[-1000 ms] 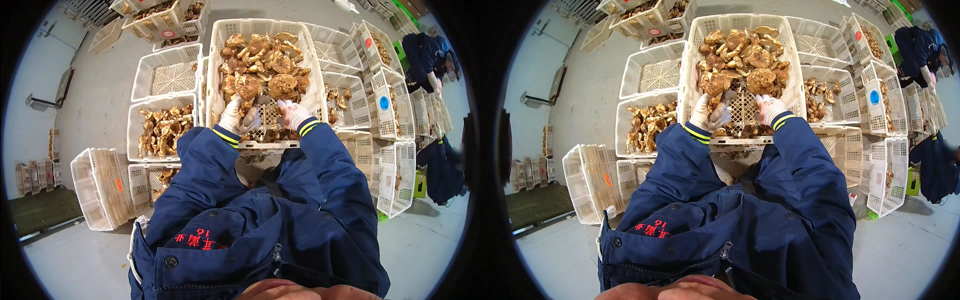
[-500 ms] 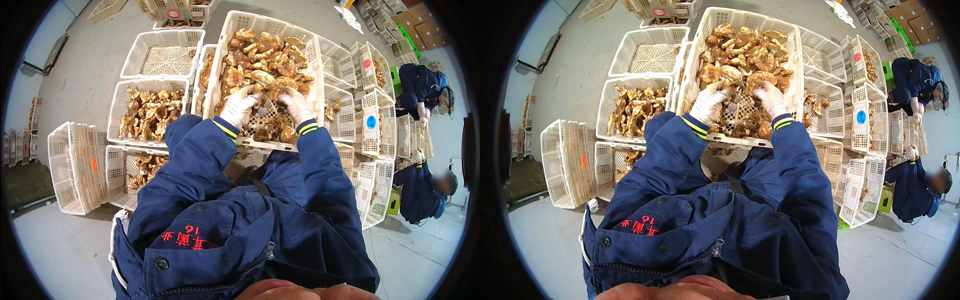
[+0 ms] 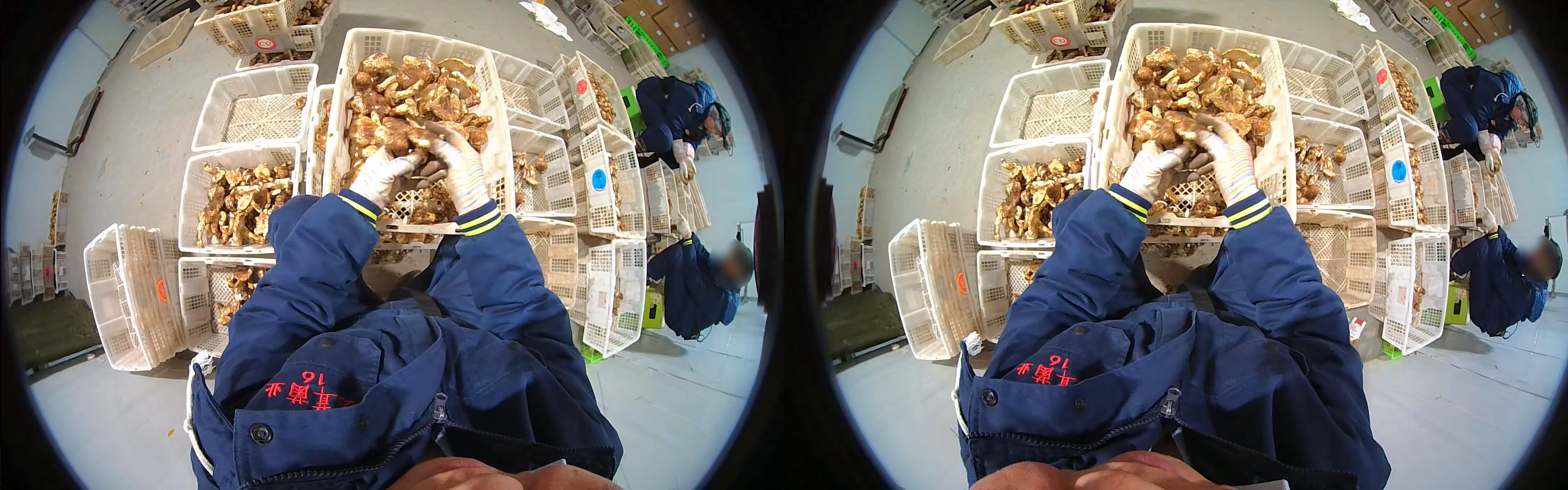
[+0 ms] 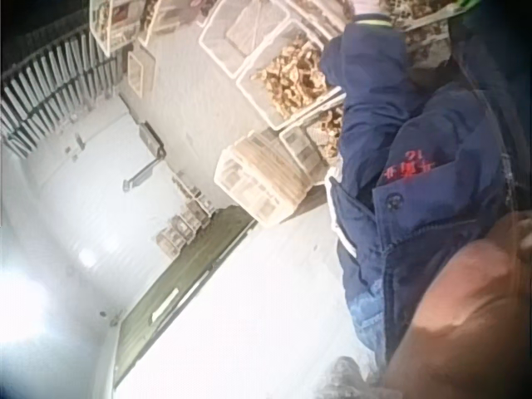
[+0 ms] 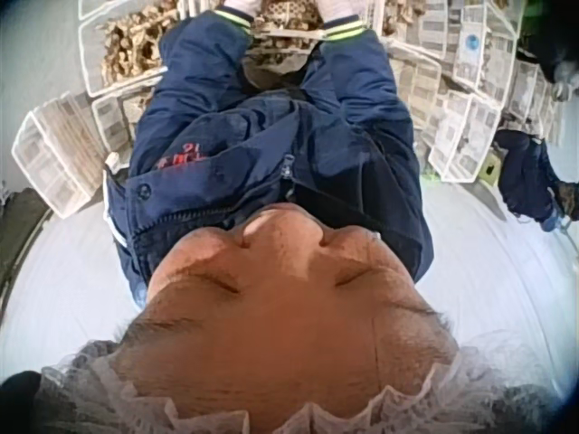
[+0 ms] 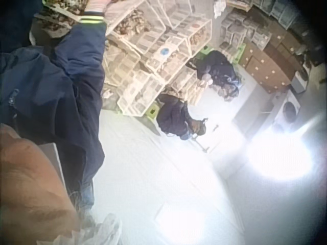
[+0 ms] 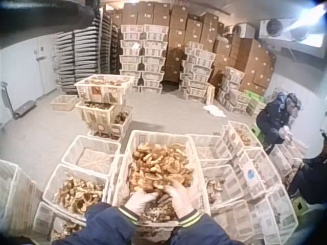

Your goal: The person sorts mushrooms by hand, picking them from multiple plastic crates on the floor and placing them into a crate resting on their lap.

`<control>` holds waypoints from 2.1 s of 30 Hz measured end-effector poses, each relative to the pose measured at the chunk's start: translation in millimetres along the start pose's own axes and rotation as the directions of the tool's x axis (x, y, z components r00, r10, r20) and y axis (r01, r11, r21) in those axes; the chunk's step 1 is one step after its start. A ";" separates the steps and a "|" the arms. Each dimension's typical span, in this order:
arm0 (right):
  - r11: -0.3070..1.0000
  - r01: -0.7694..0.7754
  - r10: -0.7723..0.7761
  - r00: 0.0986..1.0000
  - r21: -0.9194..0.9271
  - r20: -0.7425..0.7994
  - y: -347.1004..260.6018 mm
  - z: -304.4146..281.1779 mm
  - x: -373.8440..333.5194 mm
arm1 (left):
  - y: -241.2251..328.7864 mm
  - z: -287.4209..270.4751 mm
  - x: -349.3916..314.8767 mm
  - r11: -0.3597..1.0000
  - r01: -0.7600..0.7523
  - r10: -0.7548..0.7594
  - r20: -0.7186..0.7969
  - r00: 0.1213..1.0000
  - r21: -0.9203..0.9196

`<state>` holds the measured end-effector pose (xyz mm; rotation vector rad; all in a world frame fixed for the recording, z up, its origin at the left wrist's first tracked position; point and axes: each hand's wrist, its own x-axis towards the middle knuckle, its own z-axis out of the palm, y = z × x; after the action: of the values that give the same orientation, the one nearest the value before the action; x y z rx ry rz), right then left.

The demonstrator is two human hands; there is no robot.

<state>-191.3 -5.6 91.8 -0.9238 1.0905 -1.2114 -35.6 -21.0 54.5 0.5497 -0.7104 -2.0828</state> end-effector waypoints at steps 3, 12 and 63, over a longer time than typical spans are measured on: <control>0.750 0.214 -0.263 0.965 -0.626 0.016 -0.6 7.4 2.3 | -4.3 -8.0 4.8 0.998 -0.008 0.011 -0.046 0.999 0.064; 0.152 0.160 -0.075 0.986 -0.975 0.150 14.7 -98.3 -18.2 | 101.9 -55.7 -83.7 0.857 -0.244 0.436 -0.385 0.814 0.453; 0.664 -0.063 0.256 0.955 -0.745 0.147 23.1 -92.7 55.9 | -28.3 -27.5 25.4 0.899 0.101 0.062 -0.353 0.934 0.427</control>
<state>-274.6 -56.0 39.1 -1.5075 1.4555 -0.4466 -49.1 -36.2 12.2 1.1630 -0.9611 -1.7644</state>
